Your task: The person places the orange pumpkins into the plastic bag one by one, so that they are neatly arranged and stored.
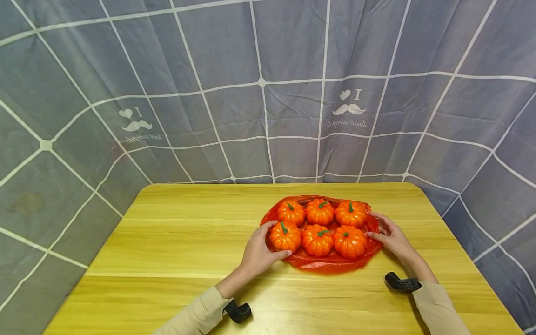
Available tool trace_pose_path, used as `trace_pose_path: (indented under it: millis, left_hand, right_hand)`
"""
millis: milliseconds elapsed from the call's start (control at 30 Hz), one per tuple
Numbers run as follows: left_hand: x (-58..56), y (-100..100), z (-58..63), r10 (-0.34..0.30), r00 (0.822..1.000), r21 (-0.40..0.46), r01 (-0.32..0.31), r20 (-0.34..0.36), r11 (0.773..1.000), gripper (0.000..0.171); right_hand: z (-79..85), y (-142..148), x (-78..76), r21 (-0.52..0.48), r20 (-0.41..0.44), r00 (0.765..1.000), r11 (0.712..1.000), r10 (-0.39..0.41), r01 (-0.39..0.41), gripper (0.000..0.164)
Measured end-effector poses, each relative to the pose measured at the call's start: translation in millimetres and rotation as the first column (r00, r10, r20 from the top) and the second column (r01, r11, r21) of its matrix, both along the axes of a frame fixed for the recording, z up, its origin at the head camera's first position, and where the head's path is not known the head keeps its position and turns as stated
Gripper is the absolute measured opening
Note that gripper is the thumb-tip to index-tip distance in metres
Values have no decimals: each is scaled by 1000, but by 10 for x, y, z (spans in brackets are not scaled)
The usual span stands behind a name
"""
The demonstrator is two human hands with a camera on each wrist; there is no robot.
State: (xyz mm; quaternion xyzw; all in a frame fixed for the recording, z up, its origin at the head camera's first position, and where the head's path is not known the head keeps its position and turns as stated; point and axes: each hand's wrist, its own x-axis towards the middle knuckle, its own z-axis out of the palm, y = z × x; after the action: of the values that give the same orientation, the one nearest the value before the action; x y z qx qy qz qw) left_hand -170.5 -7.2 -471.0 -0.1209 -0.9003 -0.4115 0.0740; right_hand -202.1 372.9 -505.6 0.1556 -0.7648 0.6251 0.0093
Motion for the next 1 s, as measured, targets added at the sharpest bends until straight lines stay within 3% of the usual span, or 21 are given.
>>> trace_pose_path:
  millis: [1000]
  left_hand:
    - [-8,37,-49,-4,999,-160,-3,-40,987,79]
  right_hand:
    - [-13,-9,-1,5,-21,1000,1000,-6,7,54]
